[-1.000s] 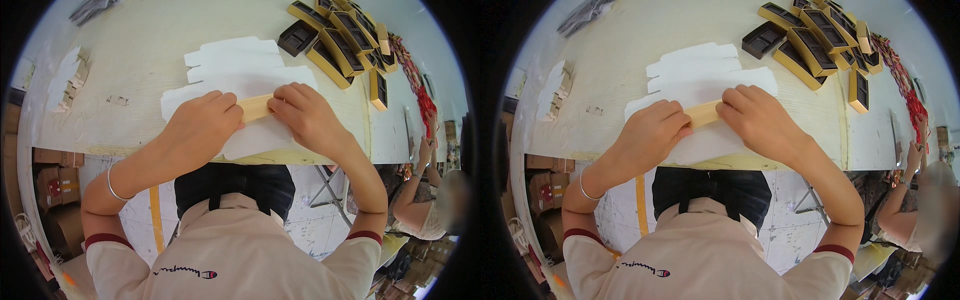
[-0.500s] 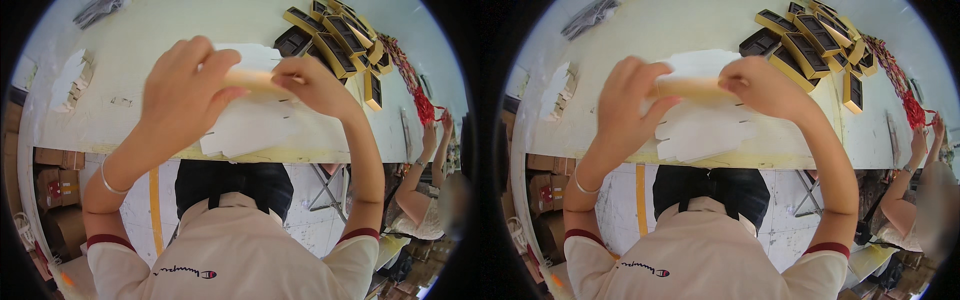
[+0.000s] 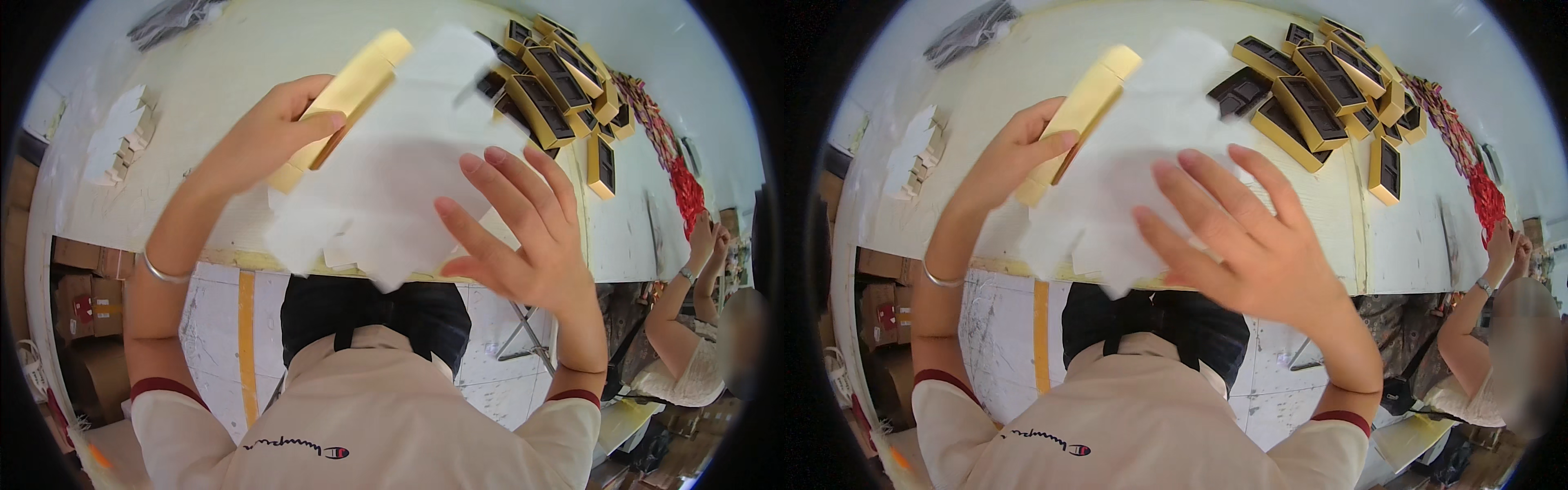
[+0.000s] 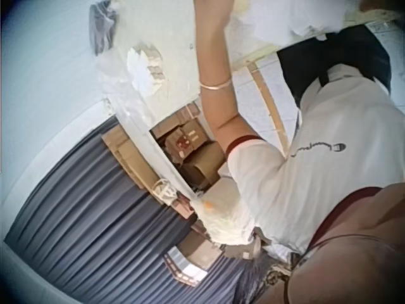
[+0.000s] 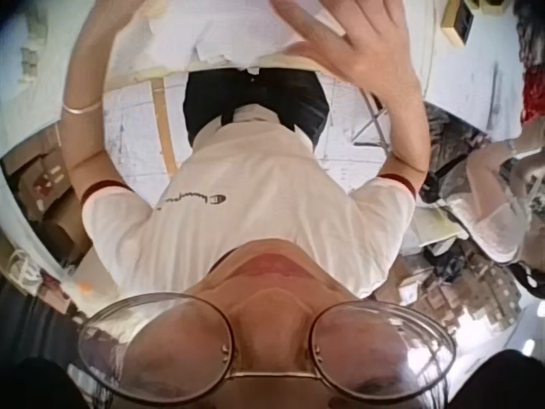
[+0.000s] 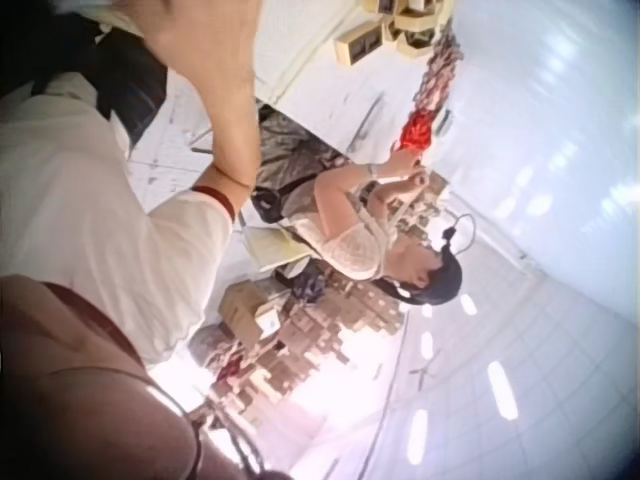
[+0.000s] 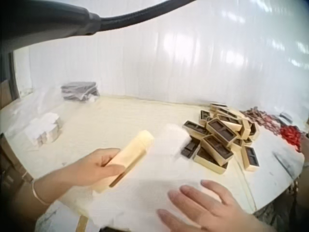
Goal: The person folds flat cardboard pieces into small rectangular boxes and places dark rectangular items inside them. The person repeats this process multiple times, stacking the finished boxes on the table.
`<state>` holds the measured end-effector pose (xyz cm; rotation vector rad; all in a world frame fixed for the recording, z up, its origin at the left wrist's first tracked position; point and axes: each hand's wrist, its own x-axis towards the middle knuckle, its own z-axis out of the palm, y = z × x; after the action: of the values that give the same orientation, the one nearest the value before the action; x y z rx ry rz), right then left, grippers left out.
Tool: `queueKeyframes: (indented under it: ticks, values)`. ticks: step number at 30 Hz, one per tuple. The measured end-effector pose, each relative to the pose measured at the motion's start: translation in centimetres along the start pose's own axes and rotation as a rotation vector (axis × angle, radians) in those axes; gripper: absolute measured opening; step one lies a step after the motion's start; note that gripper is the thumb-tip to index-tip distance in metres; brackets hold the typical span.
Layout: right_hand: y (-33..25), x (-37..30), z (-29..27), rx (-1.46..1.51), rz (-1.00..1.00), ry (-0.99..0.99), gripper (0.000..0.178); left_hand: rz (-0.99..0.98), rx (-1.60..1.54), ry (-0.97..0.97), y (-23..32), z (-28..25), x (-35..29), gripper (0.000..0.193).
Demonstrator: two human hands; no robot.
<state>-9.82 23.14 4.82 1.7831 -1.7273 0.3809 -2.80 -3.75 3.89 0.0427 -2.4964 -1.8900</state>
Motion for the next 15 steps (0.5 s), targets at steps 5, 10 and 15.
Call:
queueKeyframes:
  ticks: [5, 10, 15]
  values:
    - [1.1, -2.2, 1.7, 0.072, -0.084, -0.114, 0.022, -0.002, 0.400, -0.229, 1.3, 0.6, 2.3, 0.018]
    - [2.9, -1.1, 4.4, 0.583, 0.315, -0.430, 0.008, 0.670, 1.014, 0.248, -2.2, 2.8, 2.6, 0.029]
    - [3.7, 0.2, 6.2, 0.934, 0.758, -0.556, 0.010, 0.329, 0.770, -0.032, -0.1, 4.8, -2.8, 0.028]
